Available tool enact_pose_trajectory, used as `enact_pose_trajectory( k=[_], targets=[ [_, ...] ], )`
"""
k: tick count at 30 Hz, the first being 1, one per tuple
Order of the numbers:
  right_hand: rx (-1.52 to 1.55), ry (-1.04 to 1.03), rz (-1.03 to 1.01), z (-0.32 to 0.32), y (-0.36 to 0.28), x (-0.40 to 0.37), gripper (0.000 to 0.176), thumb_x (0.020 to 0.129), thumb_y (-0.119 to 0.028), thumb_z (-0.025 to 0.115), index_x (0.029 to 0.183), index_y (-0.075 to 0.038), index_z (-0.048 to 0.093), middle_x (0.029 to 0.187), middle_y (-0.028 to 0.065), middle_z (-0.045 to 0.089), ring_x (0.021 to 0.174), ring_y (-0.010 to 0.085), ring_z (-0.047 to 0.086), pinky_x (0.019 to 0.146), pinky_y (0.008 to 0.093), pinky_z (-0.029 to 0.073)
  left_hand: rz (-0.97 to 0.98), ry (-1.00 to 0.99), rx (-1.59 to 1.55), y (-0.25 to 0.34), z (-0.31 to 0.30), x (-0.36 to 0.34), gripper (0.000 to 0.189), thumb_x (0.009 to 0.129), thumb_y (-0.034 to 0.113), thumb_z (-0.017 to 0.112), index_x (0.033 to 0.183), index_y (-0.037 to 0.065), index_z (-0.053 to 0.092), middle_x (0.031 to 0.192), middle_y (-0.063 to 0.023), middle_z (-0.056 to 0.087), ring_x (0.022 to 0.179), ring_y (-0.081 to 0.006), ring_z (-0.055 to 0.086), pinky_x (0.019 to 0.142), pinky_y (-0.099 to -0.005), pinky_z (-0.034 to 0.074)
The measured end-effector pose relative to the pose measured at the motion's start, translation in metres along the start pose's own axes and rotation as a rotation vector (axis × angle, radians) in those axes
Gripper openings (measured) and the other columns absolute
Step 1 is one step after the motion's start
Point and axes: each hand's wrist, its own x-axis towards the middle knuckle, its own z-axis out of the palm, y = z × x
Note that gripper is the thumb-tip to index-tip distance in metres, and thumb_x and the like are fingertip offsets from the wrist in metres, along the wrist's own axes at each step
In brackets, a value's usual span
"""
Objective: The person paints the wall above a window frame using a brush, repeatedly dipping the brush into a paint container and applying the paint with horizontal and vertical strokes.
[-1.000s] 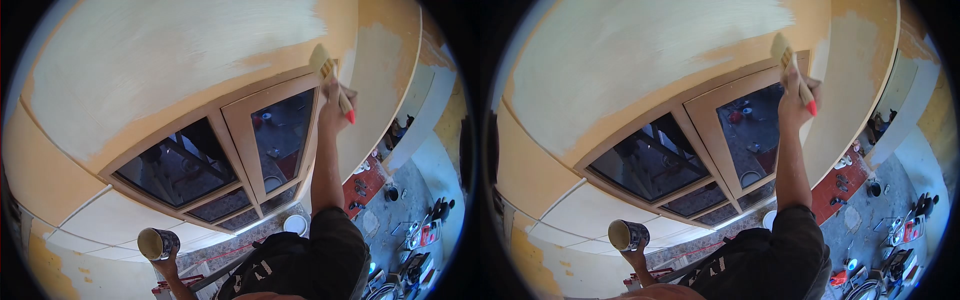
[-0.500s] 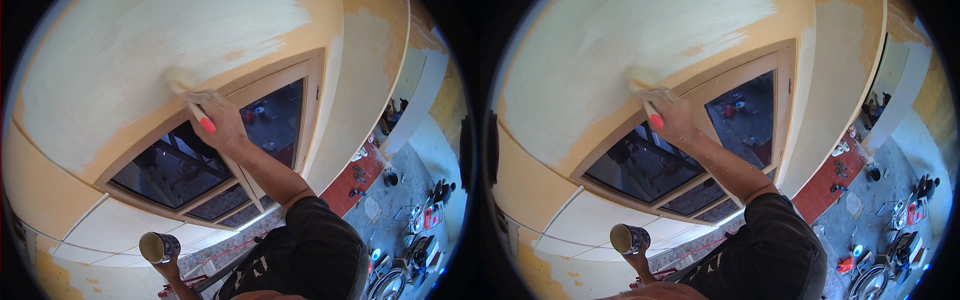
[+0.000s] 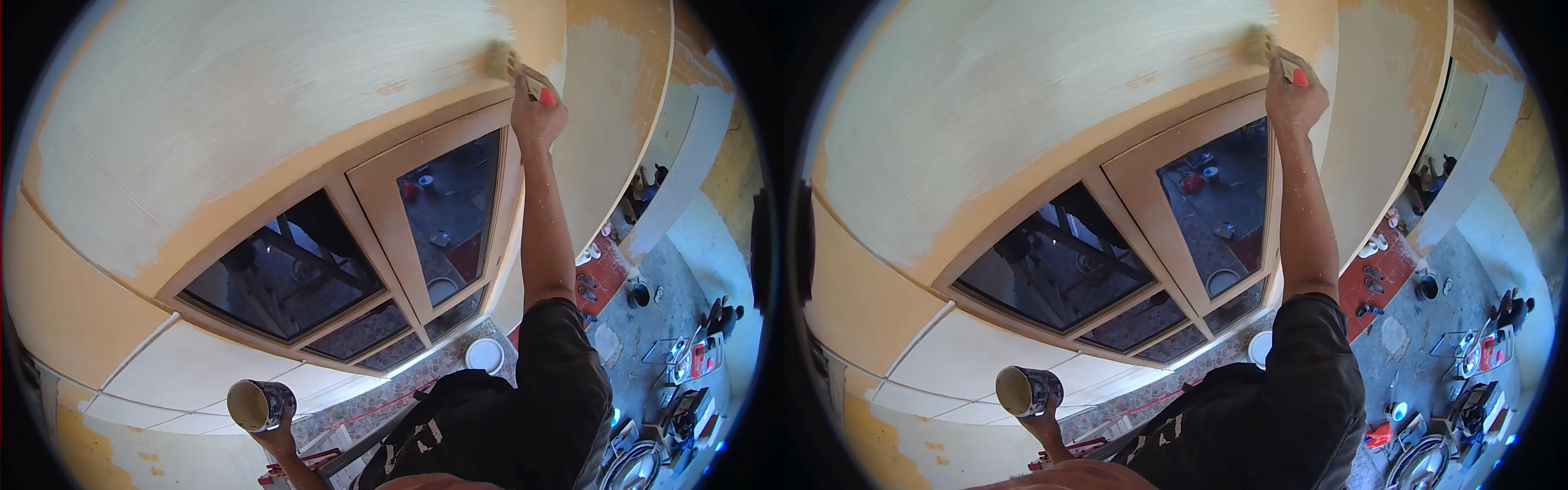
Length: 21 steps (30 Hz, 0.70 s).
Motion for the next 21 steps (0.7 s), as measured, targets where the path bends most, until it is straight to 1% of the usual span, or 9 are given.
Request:
enact_pose_trajectory(
  k=[3,4,6,9,11,15,17,19,21],
  targets=[
    [-0.087,0.041,-0.152,0.014,0.008,-0.017,0.018,0.091,-0.023,0.077,0.105,-0.012,0.080,0.096,0.0111,0.078,0.086,0.0238,0.076,0.077,0.0366,0.057,0.008,-0.005,-0.013,0.006,0.005,0.003,0.116,0.059,0.009,0.093,0.156,0.004,0.030,0.150,-0.0169,0.047,0.139,-0.0343,0.046,0.120,-0.0478,0.034],
    [-0.183,-0.064,-0.068,0.021,-0.004,-0.036,0.018,0.090,-0.019,0.075,0.107,-0.016,0.080,0.101,0.0106,0.078,0.090,0.0293,0.075,0.078,0.0376,0.057,0.001,-0.010,-0.008,0.007,0.006,0.004,0.116,0.059,0.008,0.093,0.156,0.004,0.030,0.151,-0.0168,0.047,0.139,-0.0343,0.046,0.121,-0.0478,0.034],
    [-0.147,-0.142,-0.290,0.036,-0.036,-0.078,0.017,0.088,-0.014,0.074,0.104,-0.015,0.078,0.102,0.0114,0.077,0.088,0.0313,0.075,0.076,0.0383,0.058,0.022,-0.017,-0.017,0.006,0.006,0.005,0.116,0.059,0.008,0.093,0.156,0.004,0.030,0.150,-0.0166,0.047,0.139,-0.0342,0.046,0.121,-0.0477,0.034],
    [0.232,-0.235,-0.331,0.048,-0.101,-0.135,0.024,0.082,-0.004,0.073,0.104,-0.011,0.077,0.099,0.0120,0.076,0.091,0.0319,0.075,0.079,0.0382,0.060,0.074,-0.007,-0.058,-0.002,0.010,0.008,0.113,0.059,0.007,0.092,0.154,0.003,0.032,0.147,-0.0171,0.049,0.136,-0.0329,0.049,0.118,-0.0455,0.037],
    [0.325,-0.370,-0.392,0.045,-0.141,-0.155,0.022,0.084,-0.006,0.074,0.105,-0.009,0.077,0.099,0.0120,0.077,0.095,0.0310,0.075,0.082,0.0383,0.060,0.097,-0.006,-0.069,-0.004,0.002,0.003,0.110,0.060,0.007,0.092,0.153,0.002,0.034,0.144,-0.0178,0.051,0.132,-0.0318,0.051,0.115,-0.0434,0.040],
    [0.573,-0.521,-0.199,0.047,-0.163,-0.147,0.019,0.088,-0.012,0.077,0.106,-0.009,0.077,0.100,0.0098,0.078,0.096,0.0252,0.075,0.083,0.0362,0.058,0.044,-0.014,-0.091,0.002,-0.002,0.001,0.108,0.060,0.005,0.092,0.152,0.001,0.035,0.143,-0.0180,0.051,0.131,-0.0322,0.052,0.115,-0.0431,0.041],
    [0.533,-0.548,0.161,0.030,-0.150,-0.113,0.017,0.091,-0.020,0.079,0.103,-0.008,0.078,0.097,0.0086,0.079,0.093,0.0205,0.074,0.086,0.0319,0.056,0.026,0.009,-0.132,0.004,-0.002,-0.002,0.107,0.060,0.004,0.091,0.152,0.001,0.035,0.143,-0.0178,0.051,0.131,-0.0323,0.052,0.114,-0.0432,0.041],
    [0.433,-0.487,0.173,0.034,-0.097,-0.086,0.019,0.093,-0.019,0.076,0.108,-0.007,0.077,0.103,0.0051,0.079,0.095,0.0114,0.072,0.086,0.0291,0.055,0.093,0.018,0.016,0.007,0.001,-0.004,0.105,0.062,0.002,0.090,0.151,0.001,0.035,0.143,-0.0177,0.051,0.130,-0.0321,0.052,0.114,-0.0432,0.041],
    [0.274,-0.375,0.113,0.024,-0.054,-0.050,0.018,0.093,-0.020,0.075,0.105,-0.006,0.079,0.103,0.0065,0.079,0.093,0.0123,0.073,0.084,0.0291,0.056,0.073,0.025,0.001,0.007,0.003,-0.005,0.104,0.062,0.001,0.089,0.151,0.001,0.035,0.143,-0.0175,0.051,0.130,-0.0318,0.052,0.114,-0.0431,0.041]
  ],
)
